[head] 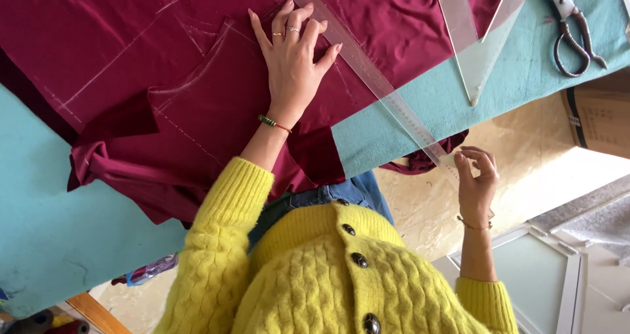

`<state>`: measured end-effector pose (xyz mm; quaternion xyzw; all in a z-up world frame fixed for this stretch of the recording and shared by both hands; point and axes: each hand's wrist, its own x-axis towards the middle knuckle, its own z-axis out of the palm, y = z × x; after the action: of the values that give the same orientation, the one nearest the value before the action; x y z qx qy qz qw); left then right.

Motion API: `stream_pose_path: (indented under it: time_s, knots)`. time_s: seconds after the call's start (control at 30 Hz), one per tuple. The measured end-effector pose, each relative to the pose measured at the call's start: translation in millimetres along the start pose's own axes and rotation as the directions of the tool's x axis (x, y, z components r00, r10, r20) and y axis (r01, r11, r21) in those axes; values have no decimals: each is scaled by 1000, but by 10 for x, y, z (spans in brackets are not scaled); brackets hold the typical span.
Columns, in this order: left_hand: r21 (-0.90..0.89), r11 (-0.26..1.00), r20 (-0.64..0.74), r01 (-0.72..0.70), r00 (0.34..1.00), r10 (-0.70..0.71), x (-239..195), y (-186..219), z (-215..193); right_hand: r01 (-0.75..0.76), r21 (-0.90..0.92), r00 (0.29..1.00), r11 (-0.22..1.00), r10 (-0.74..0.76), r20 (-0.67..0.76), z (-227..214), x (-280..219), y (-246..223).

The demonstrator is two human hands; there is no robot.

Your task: Marking fabric with chalk and rulers before cutting out garment pieces with scissors.

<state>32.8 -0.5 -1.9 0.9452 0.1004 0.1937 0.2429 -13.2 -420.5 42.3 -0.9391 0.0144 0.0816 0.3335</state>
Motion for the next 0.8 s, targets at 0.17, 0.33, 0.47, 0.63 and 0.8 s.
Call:
stream_pose_path:
  time_s: [0.17,0.33,0.47,0.63,0.8]
  knots:
    - [10,1000,0,-5,1000,5,-11,-1,9,-36,93,988,995,22,156,39,-29,26]
    - [34,999,5,-9,1000,8,-9,-6,11,-76,163,974,984,38,225,137,-30,68]
    - [27,1000,-6,-10,1000,10,-12,0,10,-143,154,968,978,106,226,158,-44,95]
    - [31,999,-6,-10,1000,10,-26,-2,-5,-171,240,960,956,106,260,154,-94,213]
    - [-237,919,-147,315,923,-355,-252,29,162,-102,543,918,834,-132,375,235,-246,-336]
